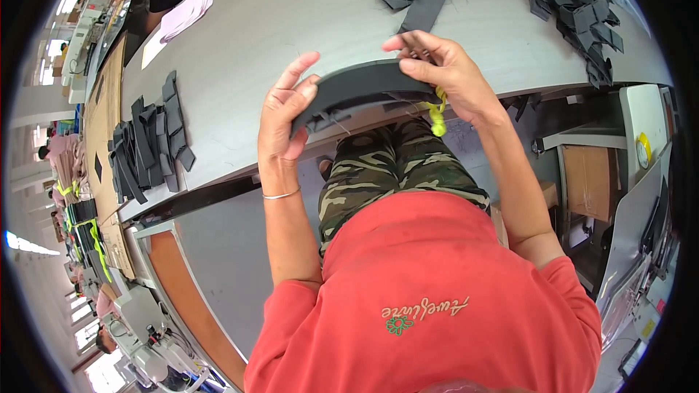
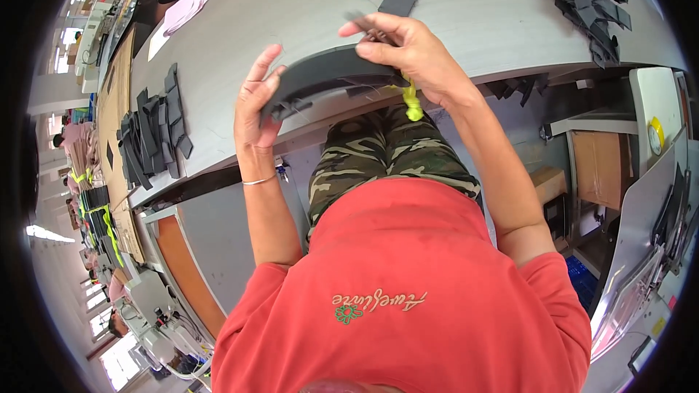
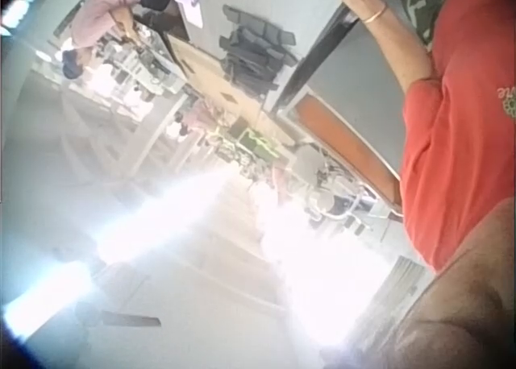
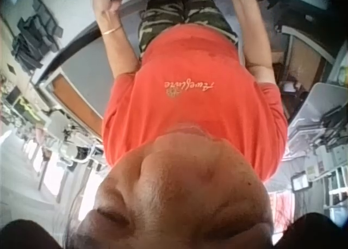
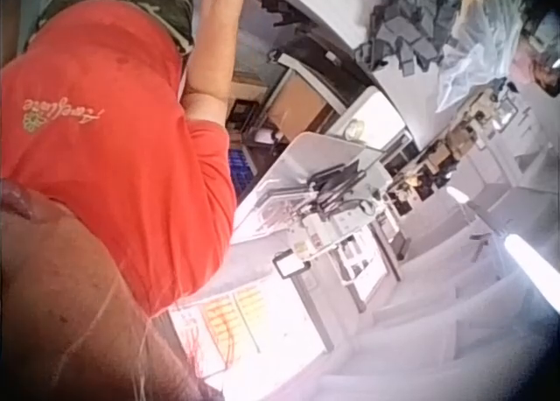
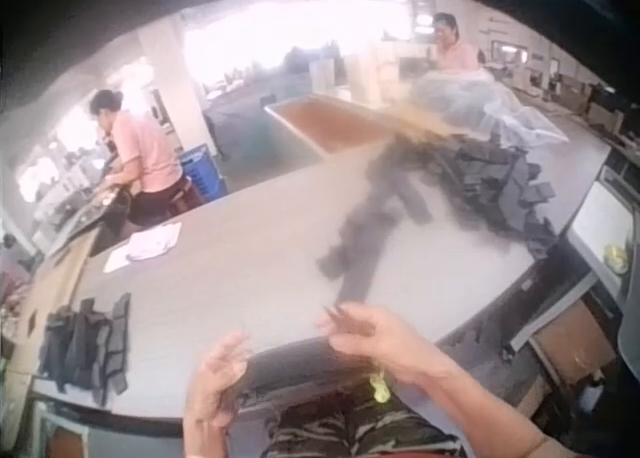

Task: Trimming excess threads or material from black fabric pieces using small scissors at a workstation.

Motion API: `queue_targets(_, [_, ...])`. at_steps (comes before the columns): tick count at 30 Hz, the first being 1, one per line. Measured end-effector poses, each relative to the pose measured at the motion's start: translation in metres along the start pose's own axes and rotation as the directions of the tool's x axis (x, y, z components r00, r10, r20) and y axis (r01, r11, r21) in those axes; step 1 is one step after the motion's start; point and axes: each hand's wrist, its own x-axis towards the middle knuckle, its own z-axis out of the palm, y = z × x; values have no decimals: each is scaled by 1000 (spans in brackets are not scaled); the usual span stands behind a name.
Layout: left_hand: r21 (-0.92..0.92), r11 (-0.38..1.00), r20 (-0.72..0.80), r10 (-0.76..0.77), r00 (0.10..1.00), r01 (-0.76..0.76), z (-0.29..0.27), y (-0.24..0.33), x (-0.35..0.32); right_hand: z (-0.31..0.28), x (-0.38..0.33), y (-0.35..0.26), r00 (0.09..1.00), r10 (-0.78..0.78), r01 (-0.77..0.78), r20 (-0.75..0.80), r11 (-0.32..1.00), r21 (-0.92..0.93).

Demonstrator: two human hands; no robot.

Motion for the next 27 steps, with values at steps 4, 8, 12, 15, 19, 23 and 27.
queue_targets(4, [517,852,74,56,996,-86,17,-7,2,-1,-8,4,980,144,-70,-134,891,449])
queue_targets(8, [901,191,247,515,821,-390,49,-12,-2,6,-6,14,935,172,-40,-312,921,389])
queue_targets(12, [890,-50,427,438,791,-453,73,-14,-3,24,-7,6,920,204,6,-335,847,532])
queue_targets(15, [878,108,386,417,823,-466,65,-24,6,35,-8,6,947,159,4,-281,865,502])
queue_targets(19, [841,330,258,453,853,-430,62,-29,6,37,-15,1,978,46,26,-203,942,335])
queue_targets(23, [848,453,116,351,929,-277,71,-18,-5,40,-22,-8,985,-21,62,-171,969,238])
queue_targets(27, [814,535,82,284,955,-229,75,-12,-11,43,-27,-18,984,-47,72,-171,987,141])
